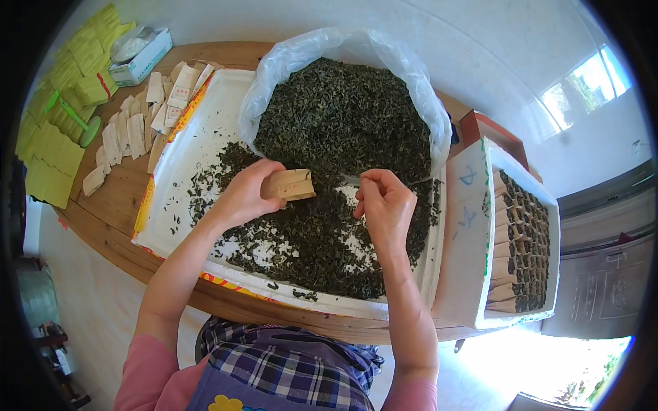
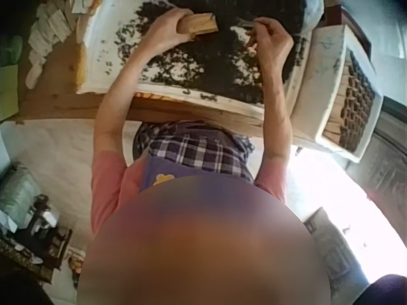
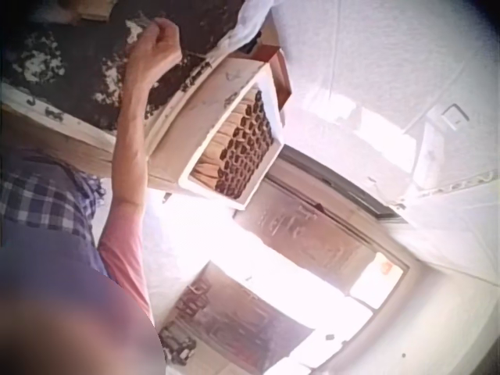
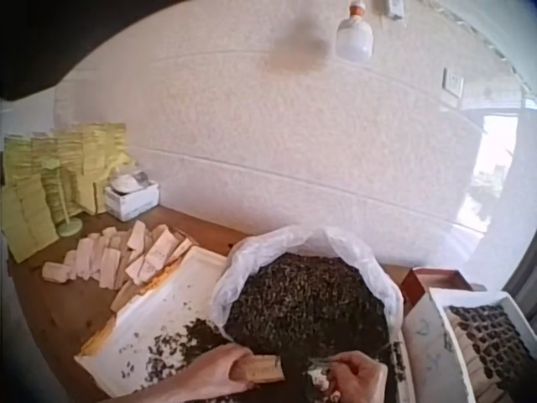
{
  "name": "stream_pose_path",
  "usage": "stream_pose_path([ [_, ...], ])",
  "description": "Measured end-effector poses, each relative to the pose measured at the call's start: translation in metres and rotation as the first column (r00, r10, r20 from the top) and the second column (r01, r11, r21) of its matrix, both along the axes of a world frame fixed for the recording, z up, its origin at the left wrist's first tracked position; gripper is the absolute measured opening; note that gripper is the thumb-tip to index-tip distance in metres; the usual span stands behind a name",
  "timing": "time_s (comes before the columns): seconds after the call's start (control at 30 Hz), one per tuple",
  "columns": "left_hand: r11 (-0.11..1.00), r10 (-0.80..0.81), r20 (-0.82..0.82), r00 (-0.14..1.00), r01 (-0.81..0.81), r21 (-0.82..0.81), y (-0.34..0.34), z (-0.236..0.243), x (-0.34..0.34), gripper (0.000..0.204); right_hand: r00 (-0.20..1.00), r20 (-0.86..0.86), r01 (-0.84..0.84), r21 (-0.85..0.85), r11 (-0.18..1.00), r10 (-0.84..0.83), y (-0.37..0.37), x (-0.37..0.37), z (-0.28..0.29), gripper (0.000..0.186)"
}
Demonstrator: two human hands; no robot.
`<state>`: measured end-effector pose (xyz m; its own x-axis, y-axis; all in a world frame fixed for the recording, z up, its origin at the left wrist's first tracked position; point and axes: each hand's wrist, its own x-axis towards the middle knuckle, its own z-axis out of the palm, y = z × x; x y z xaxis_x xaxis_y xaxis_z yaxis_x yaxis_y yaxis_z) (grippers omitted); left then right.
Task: Filling tea filter bags with dried tea leaves using a spoon and placing them into a storage tray.
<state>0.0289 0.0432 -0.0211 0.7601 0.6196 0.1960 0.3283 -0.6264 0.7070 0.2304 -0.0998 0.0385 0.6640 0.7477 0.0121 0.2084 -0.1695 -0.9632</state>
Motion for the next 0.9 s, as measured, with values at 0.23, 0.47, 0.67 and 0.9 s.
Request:
stream_pose_path([
  [0.23,0.844,-0.042,0.173,0.984,0.128,-0.52,-0.007,0.003,0.001,0.057,0.777,0.627,-0.164,0.118,0.979,0.054,0.001,-0.021,0.02,0.009],
  [0.47,0.754,-0.016,0.338,0.941,0.234,-0.613,-0.007,-0.004,-0.001,0.06,0.37,0.926,-0.373,0.073,0.925,0.076,-0.001,-0.048,0.043,0.017],
  [0.67,0.722,-0.025,0.342,0.939,0.254,-0.644,-0.002,-0.009,-0.003,0.065,0.395,0.919,-0.321,0.138,0.937,-0.001,-0.006,-0.046,0.045,0.019],
  [0.9,0.695,-0.046,0.322,0.946,0.262,-0.67,-0.005,-0.005,-0.004,0.063,0.491,0.869,-0.305,0.116,0.945,0.052,-0.009,-0.042,0.028,0.016],
])
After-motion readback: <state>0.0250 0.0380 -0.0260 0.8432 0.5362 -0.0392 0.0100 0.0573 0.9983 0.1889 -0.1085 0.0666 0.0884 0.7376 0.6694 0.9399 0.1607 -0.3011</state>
